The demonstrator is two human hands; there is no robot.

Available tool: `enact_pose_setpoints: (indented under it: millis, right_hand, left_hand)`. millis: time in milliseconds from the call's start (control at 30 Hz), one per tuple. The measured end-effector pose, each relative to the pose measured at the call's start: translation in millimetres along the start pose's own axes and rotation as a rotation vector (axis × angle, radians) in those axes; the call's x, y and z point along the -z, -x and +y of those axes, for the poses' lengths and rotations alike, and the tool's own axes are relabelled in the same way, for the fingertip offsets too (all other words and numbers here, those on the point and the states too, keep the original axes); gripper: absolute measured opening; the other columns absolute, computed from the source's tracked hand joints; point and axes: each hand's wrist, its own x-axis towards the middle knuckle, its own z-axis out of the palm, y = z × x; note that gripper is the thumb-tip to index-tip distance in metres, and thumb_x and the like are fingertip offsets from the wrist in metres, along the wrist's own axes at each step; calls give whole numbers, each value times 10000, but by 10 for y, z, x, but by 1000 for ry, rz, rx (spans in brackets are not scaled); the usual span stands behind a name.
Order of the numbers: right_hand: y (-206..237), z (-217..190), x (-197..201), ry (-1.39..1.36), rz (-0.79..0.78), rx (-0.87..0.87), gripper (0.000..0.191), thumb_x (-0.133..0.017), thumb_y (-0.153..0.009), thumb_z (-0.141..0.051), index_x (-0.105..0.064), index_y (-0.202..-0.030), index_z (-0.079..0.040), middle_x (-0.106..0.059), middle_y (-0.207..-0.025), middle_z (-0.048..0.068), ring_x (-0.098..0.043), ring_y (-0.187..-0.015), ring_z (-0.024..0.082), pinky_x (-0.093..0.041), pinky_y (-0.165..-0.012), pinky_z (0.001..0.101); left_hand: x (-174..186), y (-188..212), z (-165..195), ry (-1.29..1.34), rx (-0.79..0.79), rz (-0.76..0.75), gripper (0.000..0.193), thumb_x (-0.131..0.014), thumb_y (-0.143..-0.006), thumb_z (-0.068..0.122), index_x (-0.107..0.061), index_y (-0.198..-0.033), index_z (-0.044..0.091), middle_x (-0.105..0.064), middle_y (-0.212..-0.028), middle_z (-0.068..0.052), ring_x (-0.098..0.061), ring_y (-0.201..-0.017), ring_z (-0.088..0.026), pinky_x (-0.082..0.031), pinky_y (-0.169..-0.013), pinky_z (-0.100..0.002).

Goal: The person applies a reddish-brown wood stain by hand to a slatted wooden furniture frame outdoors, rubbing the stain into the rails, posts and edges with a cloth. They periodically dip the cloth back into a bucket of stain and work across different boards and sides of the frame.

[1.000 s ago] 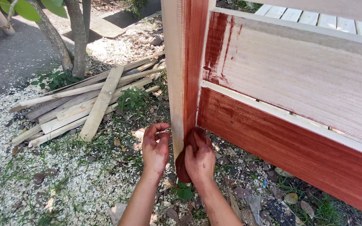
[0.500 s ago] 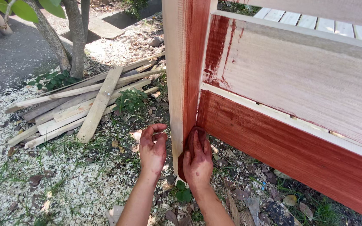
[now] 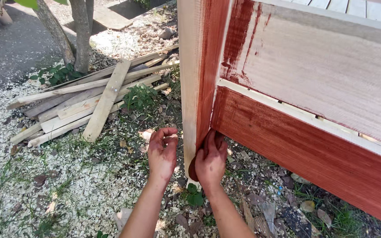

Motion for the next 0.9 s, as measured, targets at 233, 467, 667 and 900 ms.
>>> enact_pose_setpoints:
  millis: [233,467,667,900]
  right_hand:
    - [-216,-13,5,-297,-130,-249,514,-527,-869,-81,-635,-1371,-54,-648,-1358,233,-665,-1234,371,-528,-1074,433]
    - [78,-209,258,-103,-132,2,634,-595,-748,10,-616,-1381,-1,-563,-1298,308,-565,-1201,443,-477,-987,461]
    - [-228,-107,119,-226,-76,-122,484,-578,-892,-24,-635,-1372,5,-636,-1355,242,-617,-1290,394,-462,-1151,421]
    - [577,-1,-270,-58,-3,-137,633,-573,-810,-11,-559,-1439,63,-552,-1246,299,-534,-1189,407,-448,-1052,478]
  left_hand:
    - [101,77,-45,5,107,-38,280,-580,-902,48,-716,-1146,41,-654,-1048,-143,-567,-813,-195,-458,-719,-348]
    - [-45,44,-97,-121,-74,-5,242,-582,-851,81,-717,-1049,45,-618,-1027,-105,-646,-886,-139,-518,-798,-312]
    - [176,72,-126,-146,17,-3,242,-606,-848,115,-722,-1054,64,-609,-1034,-80,-622,-831,-142,-504,-778,-308]
    - [182,35,-290,2,104,11,234,-593,-854,79,-705,-1058,57,-618,-986,-47,-551,-729,-106,-465,-660,-288]
